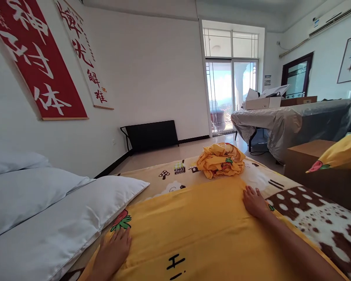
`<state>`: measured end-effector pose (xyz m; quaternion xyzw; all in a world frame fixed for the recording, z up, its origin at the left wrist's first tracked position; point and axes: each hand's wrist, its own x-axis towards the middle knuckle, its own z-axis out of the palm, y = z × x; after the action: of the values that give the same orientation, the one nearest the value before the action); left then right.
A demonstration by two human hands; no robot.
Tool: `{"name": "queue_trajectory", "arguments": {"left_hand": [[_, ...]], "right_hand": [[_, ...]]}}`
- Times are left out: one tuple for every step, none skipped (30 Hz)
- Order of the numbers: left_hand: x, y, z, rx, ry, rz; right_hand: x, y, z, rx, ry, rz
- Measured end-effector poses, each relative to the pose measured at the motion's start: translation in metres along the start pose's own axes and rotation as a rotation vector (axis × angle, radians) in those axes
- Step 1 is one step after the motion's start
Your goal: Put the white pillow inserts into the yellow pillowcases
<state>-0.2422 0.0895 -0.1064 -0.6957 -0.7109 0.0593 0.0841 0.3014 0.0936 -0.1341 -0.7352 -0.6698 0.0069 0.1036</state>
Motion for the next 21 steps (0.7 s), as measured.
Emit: {"name": "queue_trajectory", "arguments": {"left_hand": [[0.004,0.017,-0.007,-0.015,0.011,0.037],[0.009,0.037,-0.013,-0.040,0.012,0.087],[0.014,0.059,-0.019,-0.076,0.004,0.138],[0.021,0.083,-0.023,-0.118,-0.014,0.190],[0.027,0.107,-0.025,-0.162,-0.026,0.240],[0.034,0.129,-0.026,-0.201,-0.036,0.281],[0.039,0.149,-0.026,-0.233,-0.048,0.300],[0.045,0.164,-0.024,-0.258,-0.054,0.302],[0.049,0.174,-0.021,-0.277,-0.052,0.291],[0.053,0.179,-0.018,-0.289,-0.044,0.268],[0.056,0.179,-0.014,-0.297,-0.031,0.238],[0.060,0.176,-0.011,-0.301,-0.016,0.204],[0.063,0.168,-0.007,-0.303,-0.005,0.168],[0.067,0.159,-0.003,-0.303,0.001,0.131],[0.070,0.149,0.000,-0.302,0.000,0.095],[0.073,0.137,0.002,-0.298,-0.006,0.061],[0.076,0.125,0.004,-0.292,-0.014,0.029],[0.079,0.113,0.006,-0.283,-0.023,-0.002],[0.080,0.101,0.008,-0.271,-0.034,-0.032],[0.081,0.088,0.010,-0.258,-0.045,-0.061],[0.082,0.075,0.011,-0.245,-0.053,-0.086]], "right_hand": [[0.003,-0.019,0.000,0.007,0.013,-0.059],[0.006,-0.043,0.002,0.023,0.019,-0.130],[0.009,-0.072,0.005,0.047,0.011,-0.207],[0.012,-0.102,0.010,0.076,-0.012,-0.294],[0.015,-0.133,0.017,0.105,-0.028,-0.364],[0.017,-0.164,0.024,0.129,-0.038,-0.419],[0.019,-0.191,0.032,0.152,-0.037,-0.457],[0.021,-0.213,0.040,0.172,-0.027,-0.482],[0.023,-0.230,0.046,0.189,-0.018,-0.488],[0.026,-0.241,0.052,0.203,-0.011,-0.486],[0.029,-0.247,0.057,0.214,-0.006,-0.475],[0.033,-0.247,0.060,0.222,-0.005,-0.459],[0.038,-0.244,0.061,0.228,-0.005,-0.441],[0.043,-0.237,0.062,0.231,-0.007,-0.420],[0.049,-0.230,0.062,0.233,-0.011,-0.397],[0.054,-0.222,0.062,0.232,-0.016,-0.372],[0.060,-0.213,0.061,0.231,-0.022,-0.346],[0.065,-0.205,0.060,0.229,-0.027,-0.320],[0.070,-0.196,0.059,0.226,-0.031,-0.294],[0.074,-0.187,0.058,0.223,-0.034,-0.269],[0.078,-0.176,0.056,0.218,-0.035,-0.245]]}}
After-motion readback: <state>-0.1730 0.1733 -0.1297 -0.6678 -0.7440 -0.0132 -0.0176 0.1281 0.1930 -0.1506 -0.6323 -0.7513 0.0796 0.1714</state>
